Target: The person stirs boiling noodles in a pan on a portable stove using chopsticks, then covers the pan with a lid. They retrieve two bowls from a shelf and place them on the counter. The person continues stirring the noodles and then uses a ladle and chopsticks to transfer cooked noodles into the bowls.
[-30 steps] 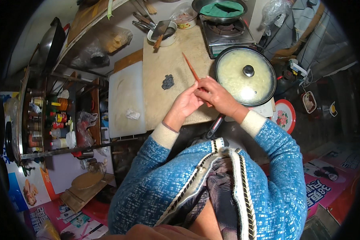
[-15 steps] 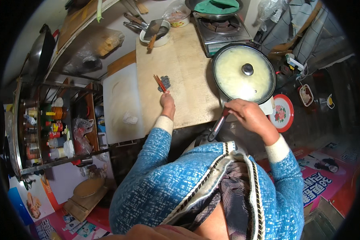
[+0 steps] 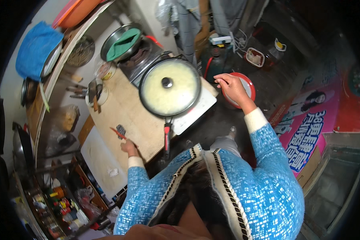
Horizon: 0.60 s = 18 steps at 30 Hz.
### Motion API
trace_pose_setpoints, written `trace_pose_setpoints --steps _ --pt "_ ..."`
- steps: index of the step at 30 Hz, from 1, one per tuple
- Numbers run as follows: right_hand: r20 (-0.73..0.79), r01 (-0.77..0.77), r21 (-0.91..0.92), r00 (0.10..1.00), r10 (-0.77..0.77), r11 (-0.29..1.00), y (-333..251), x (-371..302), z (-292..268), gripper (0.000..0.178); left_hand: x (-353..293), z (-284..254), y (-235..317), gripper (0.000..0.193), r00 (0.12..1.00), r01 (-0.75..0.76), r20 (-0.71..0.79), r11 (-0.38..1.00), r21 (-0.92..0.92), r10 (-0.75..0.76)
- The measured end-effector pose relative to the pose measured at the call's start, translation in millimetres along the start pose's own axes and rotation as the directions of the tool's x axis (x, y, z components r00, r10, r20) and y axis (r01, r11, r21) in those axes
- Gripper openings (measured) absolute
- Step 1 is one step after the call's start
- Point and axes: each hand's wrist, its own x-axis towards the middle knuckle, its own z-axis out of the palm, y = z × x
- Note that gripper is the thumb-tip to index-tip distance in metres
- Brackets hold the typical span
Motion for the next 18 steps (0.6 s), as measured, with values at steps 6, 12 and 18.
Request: trace_pose_setpoints --steps 6,12,18 --pt "-0.341 -0.544 0.269 0.717 0.607 0.794 218.6 -93.0 -135.3 0.012 -36.0 -73.9 94.3 0.023 0.985 -0.057 0.070 0.687 -0.724 0.155" --pt "-0.472 -0.734 0.448 0.290 0.832 0.510 308.2 -158.6 -253.5 0.030 -166.6 -104.3 244.9 0.022 0.964 0.031 0.163 0.516 -0.856 0.212" --pt "-0.482 -0.552 0.527 0.432 0.762 0.646 332.1 -117.3 -296.7 0.025 -298.9 -38.1 352.6 0.026 0.808 0.041 0.326 0.506 -0.862 0.491"
